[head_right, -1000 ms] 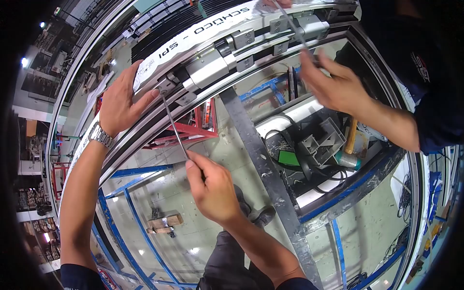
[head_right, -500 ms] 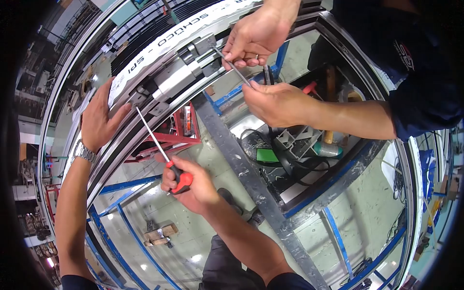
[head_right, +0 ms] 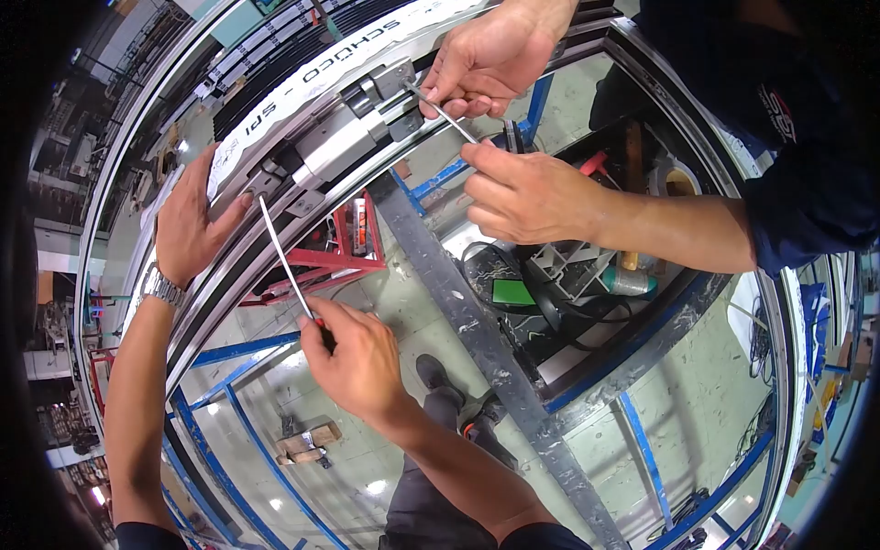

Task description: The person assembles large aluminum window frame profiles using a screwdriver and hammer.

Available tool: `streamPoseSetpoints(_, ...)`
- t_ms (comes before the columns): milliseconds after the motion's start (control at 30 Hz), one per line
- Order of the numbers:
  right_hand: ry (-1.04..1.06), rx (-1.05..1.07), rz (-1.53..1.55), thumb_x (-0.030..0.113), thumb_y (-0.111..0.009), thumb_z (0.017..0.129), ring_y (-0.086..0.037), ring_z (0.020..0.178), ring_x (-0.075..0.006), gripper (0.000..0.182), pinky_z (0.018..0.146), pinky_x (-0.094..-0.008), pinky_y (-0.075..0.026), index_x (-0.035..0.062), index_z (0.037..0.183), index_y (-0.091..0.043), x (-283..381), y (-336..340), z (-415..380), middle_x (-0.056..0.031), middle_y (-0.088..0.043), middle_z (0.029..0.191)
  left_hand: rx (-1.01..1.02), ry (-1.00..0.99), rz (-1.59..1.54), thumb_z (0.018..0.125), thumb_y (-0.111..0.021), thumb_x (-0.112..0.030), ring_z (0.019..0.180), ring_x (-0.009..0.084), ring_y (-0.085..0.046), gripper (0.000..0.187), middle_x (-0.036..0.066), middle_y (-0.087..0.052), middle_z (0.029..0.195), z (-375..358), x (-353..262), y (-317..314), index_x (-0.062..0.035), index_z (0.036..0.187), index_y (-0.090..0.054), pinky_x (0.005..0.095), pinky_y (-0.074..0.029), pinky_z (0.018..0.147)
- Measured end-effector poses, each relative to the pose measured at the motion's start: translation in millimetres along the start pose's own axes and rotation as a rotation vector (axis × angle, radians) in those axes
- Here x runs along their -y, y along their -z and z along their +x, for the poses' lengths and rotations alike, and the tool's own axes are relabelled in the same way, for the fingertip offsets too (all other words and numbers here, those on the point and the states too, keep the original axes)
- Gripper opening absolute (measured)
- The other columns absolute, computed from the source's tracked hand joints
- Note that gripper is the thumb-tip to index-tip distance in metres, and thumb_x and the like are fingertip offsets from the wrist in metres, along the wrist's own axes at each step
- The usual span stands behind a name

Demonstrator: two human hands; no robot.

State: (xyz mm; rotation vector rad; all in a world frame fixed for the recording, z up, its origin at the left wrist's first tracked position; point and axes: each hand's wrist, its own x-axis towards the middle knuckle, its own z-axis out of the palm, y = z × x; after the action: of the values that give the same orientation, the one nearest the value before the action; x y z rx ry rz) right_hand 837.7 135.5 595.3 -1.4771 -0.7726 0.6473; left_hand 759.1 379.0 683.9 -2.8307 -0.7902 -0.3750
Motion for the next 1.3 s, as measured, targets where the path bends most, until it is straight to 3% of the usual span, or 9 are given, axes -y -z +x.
streamPoseSetpoints(233,-0.278,0.126,0.327,0.015,-0.064,0.097,-0.060,0.061,-0.0107,0.031,0.058,-0.0282,-0.048,-0.0069,0.118,-0.066,10,4,4,-0.0102,-0.065,0.073,0.124,0.076,-0.025,0.089,-0.067,-0.042,0.117,0.0413,-0.061,0.073,0.026,-0.060,0.130,1,-4,8,-0.0010,0.145,-0.044,0.0447,-0.049,0.099)
streamPoseSetpoints(267,-0.309,0.143,0.358,0.015,-0.064,0.098,-0.058,0.061,-0.0081,0.031,0.058,-0.0270,-0.047,-0.0072,0.120,-0.066,10,5,3,-0.0085,-0.064,0.072,0.039,0.016,0.028,0.087,-0.067,-0.050,0.099,0.0359,-0.067,0.077,0.019,-0.065,0.114,-1,2,1,-0.0027,0.144,-0.046,0.0441,-0.054,0.082)
streamPoseSetpoints(367,-0.269,0.144,0.371,0.016,-0.062,0.100,-0.055,0.059,-0.0052,0.031,0.056,-0.0245,-0.045,-0.0069,0.120,-0.066,5,1,0,-0.0036,-0.062,0.072,0.034,0.013,0.033,0.087,-0.066,-0.050,0.099,0.0356,-0.067,0.077,0.018,-0.065,0.113,-1,2,1,-0.0030,0.145,-0.045,0.0438,-0.054,0.081)
streamPoseSetpoints(600,-0.602,0.371,1.252,0.023,-0.054,0.103,-0.050,0.066,-0.0089,0.042,0.060,-0.0234,-0.039,-0.0087,0.130,-0.057,-9,16,16,-0.0019,-0.058,0.074,0.037,0.010,0.010,0.086,-0.066,-0.049,0.098,0.0360,-0.067,0.077,0.019,-0.066,0.113,0,1,3,-0.0034,0.145,-0.045,0.0439,-0.054,0.080)
streamPoseSetpoints(700,-0.634,0.354,1.261,0.022,-0.055,0.103,-0.051,0.065,-0.0099,0.036,0.061,-0.0252,-0.041,-0.0065,0.124,-0.062,-7,16,18,-0.0013,-0.058,0.074,0.042,0.016,0.005,0.086,-0.066,-0.049,0.098,0.0362,-0.066,0.078,0.019,-0.066,0.113,-1,1,2,-0.0037,0.145,-0.045,0.0441,-0.054,0.080)
streamPoseSetpoints(800,-0.491,0.200,0.496,0.018,-0.061,0.099,-0.054,0.064,-0.0148,0.028,0.063,-0.0297,-0.044,-0.0034,0.116,-0.067,16,12,14,-0.0028,-0.059,0.074,0.028,0.004,0.010,0.086,-0.066,-0.050,0.098,0.0362,-0.066,0.077,0.019,-0.066,0.113,-1,4,0,-0.0039,0.145,-0.045,0.0440,-0.054,0.080)
streamPoseSetpoints(900,0.335,-0.110,-0.363,0.014,-0.067,0.092,-0.056,0.066,-0.0191,0.025,0.065,-0.0339,-0.044,-0.0007,0.113,-0.070,3,-5,9,-0.0042,-0.058,0.073,0.026,-0.003,0.008,0.086,-0.065,-0.049,0.099,0.0362,-0.066,0.077,0.019,-0.065,0.113,-1,4,0,-0.0038,0.145,-0.045,0.0440,-0.054,0.081)
streamPoseSetpoints(933,0.363,-0.134,-0.518,0.014,-0.070,0.088,-0.056,0.069,-0.0207,0.029,0.068,-0.0353,-0.042,0.0010,0.113,-0.071,6,-7,5,-0.0046,-0.055,0.072,0.030,0.000,0.007,0.086,-0.065,-0.049,0.099,0.0362,-0.066,0.077,0.019,-0.065,0.113,-2,3,1,-0.0037,0.145,-0.045,0.0440,-0.054,0.081)
streamPoseSetpoints(1300,0.395,-0.188,-0.619,0.018,-0.073,0.088,-0.054,0.069,-0.0174,0.028,0.075,-0.0369,-0.037,0.0041,0.112,-0.073,11,4,3,-0.0020,-0.053,0.071,0.036,-0.008,0.012,0.087,-0.065,-0.046,0.100,0.0366,-0.065,0.077,0.020,-0.064,0.110,-1,2,2,-0.0021,0.146,-0.043,0.0443,-0.052,0.084)
